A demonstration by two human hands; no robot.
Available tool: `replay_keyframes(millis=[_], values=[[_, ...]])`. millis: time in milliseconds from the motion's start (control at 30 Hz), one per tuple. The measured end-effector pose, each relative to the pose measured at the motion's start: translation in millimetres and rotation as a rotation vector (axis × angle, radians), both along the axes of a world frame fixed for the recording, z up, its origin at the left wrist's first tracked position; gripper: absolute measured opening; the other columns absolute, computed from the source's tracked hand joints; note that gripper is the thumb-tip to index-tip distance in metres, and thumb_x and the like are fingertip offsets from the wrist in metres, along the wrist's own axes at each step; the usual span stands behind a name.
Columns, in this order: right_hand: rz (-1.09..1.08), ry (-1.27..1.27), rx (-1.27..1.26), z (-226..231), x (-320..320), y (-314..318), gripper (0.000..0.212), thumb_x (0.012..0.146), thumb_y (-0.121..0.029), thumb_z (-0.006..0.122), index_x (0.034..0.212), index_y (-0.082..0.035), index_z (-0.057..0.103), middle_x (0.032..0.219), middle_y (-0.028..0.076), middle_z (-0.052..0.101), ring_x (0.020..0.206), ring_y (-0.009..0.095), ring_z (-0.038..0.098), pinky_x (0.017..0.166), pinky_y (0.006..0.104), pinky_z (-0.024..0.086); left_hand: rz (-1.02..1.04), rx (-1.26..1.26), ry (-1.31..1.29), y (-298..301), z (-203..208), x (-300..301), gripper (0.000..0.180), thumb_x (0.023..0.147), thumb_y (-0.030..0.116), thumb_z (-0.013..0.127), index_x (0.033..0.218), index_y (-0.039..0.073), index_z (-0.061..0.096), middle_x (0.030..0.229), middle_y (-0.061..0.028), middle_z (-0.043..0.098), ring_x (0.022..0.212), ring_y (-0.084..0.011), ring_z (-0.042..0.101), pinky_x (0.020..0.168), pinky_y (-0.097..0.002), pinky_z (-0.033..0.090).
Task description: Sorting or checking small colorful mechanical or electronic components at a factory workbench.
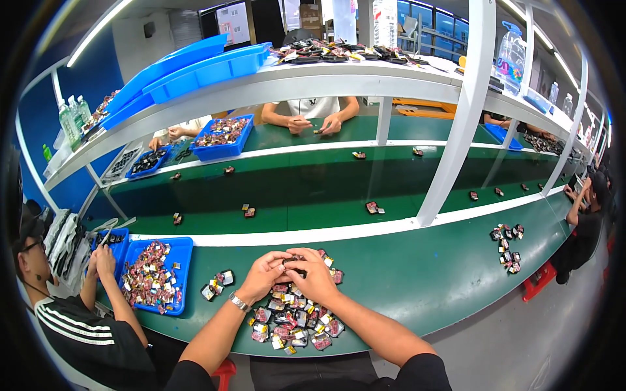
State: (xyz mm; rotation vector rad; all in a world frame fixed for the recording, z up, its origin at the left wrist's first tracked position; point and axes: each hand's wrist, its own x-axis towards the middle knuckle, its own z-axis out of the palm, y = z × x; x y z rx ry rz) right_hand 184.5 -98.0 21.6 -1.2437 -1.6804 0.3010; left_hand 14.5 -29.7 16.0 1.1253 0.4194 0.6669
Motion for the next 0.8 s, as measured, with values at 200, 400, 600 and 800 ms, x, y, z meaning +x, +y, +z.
replay_keyframes(millis=[200,400,600,800], values=[[0.044,-0.074,0.093,8,-5,0,0.022,0.078,-0.006,0.068,0.101,-0.006,0.068,0.121,0.011,0.06,0.112,0.03,0.056,0.095,0.0404,0.046,0.079,0.031,-0.002,-2,0,-2,0.028,0.099,0.005,0.048,0.126,-0.001,0.046,0.119,-0.0121,0.06,0.109,-0.0186,0.061,0.093,-0.0335,0.055],[-0.054,-0.109,0.21,13,-7,1,0.017,0.075,-0.003,0.07,0.092,-0.005,0.066,0.108,0.01,0.062,0.098,0.029,0.061,0.084,0.038,0.05,0.054,-0.02,-0.019,-4,5,-2,0.029,0.099,0.005,0.046,0.128,-0.001,0.046,0.123,-0.0115,0.058,0.111,-0.0199,0.06,0.094,-0.0348,0.055],[-0.071,-0.177,0.258,21,-9,-2,0.021,0.074,-0.003,0.071,0.094,-0.005,0.067,0.102,0.01,0.063,0.088,0.027,0.064,0.076,0.0361,0.053,0.054,-0.026,0.012,-3,8,-4,0.029,0.1,0.004,0.043,0.129,-0.001,0.045,0.124,-0.0123,0.057,0.11,-0.019,0.06,0.094,-0.0334,0.054],[-0.119,-0.215,0.24,8,-9,2,0.019,0.077,-0.005,0.07,0.095,-0.002,0.067,0.102,0.01,0.061,0.092,0.027,0.062,0.077,0.0361,0.053,0.054,-0.057,0.015,-3,5,-1,0.027,0.1,0.006,0.046,0.126,-0.001,0.046,0.12,-0.0109,0.059,0.108,-0.0181,0.061,0.091,-0.0317,0.055]])
